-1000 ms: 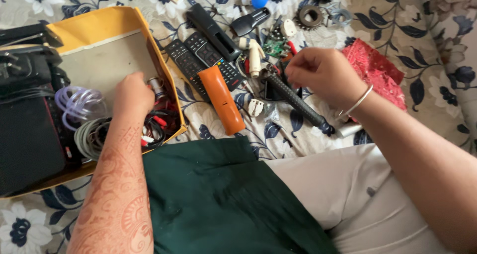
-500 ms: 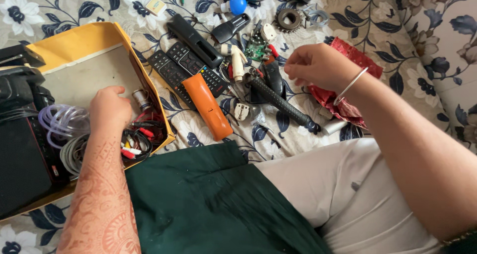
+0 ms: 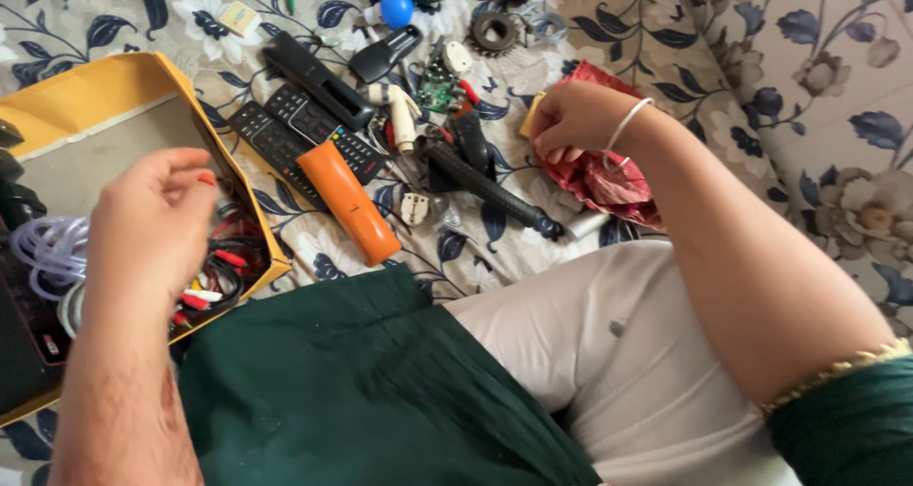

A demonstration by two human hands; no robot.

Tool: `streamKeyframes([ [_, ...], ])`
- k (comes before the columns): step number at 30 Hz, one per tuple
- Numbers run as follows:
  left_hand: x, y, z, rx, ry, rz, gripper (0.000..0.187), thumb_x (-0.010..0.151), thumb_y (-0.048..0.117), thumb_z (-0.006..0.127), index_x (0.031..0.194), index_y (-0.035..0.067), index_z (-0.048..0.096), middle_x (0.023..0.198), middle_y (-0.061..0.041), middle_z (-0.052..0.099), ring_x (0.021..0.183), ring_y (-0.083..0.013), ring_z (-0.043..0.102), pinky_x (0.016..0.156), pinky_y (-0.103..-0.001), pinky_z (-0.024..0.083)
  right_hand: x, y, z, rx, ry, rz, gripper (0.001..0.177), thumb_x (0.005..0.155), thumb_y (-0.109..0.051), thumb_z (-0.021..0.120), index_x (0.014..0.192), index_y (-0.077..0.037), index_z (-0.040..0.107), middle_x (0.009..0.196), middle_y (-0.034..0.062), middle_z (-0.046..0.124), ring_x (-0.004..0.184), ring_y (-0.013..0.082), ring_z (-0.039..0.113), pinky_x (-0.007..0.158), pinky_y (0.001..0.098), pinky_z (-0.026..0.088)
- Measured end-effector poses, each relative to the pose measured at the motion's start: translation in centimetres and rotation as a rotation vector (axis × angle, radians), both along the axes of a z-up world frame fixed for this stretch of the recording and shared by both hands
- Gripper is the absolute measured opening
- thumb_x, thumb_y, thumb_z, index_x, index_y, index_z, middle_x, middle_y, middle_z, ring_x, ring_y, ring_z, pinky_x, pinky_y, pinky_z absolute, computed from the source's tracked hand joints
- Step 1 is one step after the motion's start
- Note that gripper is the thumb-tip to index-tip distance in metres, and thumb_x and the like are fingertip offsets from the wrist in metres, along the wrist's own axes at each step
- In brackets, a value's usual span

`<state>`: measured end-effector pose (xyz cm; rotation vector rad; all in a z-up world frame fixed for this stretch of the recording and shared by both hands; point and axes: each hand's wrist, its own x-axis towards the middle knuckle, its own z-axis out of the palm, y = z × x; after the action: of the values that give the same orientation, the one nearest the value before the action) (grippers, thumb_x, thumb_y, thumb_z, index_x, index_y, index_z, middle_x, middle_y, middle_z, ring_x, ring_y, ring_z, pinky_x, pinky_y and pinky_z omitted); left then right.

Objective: The person sits on a bed and organizes various electronic cables and small components. They pick up tangled wires, coil them neatly, and place them into a cardboard box. The person also handles a red cloth and a small cylindrical object, placing them into the box as well.

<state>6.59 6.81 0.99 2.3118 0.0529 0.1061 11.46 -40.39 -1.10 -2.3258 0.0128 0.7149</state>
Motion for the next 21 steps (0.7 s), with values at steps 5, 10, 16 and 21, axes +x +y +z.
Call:
streamKeyframes([
  [5,-5.8,-4.7,2.3,-0.17,0.097,-0.063,0.032,0.094,0.016,0.066,0.123,0.004,0.069,0.103,-0.007,0.077,0.089,-0.0125,0.071,0.079,-0.028,0.055,-0.3,0.1,-1.4,-0.021,-0.005,0.227,0.024,0.079,-0.011,0.078,0.103,-0.006,0.078,0.09,0.005,0.079,0.082,0.0156,0.072,0.073,0.0299,0.059],
  [10,-8.8,-6.7,1.3,-0.186,0.201,-0.057,0.033,0.093,0.022,0.068,0.121,0.004,0.07,0.097,-0.007,0.078,0.084,-0.0126,0.071,0.076,-0.028,0.056,0.5,-1.5,-5.8,-0.273,0.049,0.452,0.032,0.077,-0.023,0.078,0.105,-0.008,0.078,0.094,0.006,0.08,0.085,0.0206,0.073,0.079,0.0351,0.055],
  [16,-8.1,-7.1,0.8,-0.183,0.356,-0.082,0.034,0.092,0.023,0.069,0.121,0.005,0.071,0.096,-0.006,0.078,0.081,-0.0132,0.071,0.073,-0.029,0.056,0.9,-8.3,-7.2,-0.715,-0.023,0.391,0.051,0.073,-0.046,0.079,0.112,-0.012,0.078,0.094,0.0147,0.078,0.087,0.033,0.072,0.084,0.0423,0.055],
  [21,-7.0,-7.6,0.4,-0.277,0.272,-0.188,0.034,0.093,0.022,0.068,0.121,0.004,0.07,0.098,-0.006,0.078,0.083,-0.013,0.071,0.076,-0.028,0.056,-1.2,-11.3,-6.3,-0.841,0.109,0.244,0.058,0.074,-0.056,0.081,0.092,-0.001,0.083,0.09,0.0188,0.08,0.085,0.0342,0.076,0.083,0.0435,0.059],
])
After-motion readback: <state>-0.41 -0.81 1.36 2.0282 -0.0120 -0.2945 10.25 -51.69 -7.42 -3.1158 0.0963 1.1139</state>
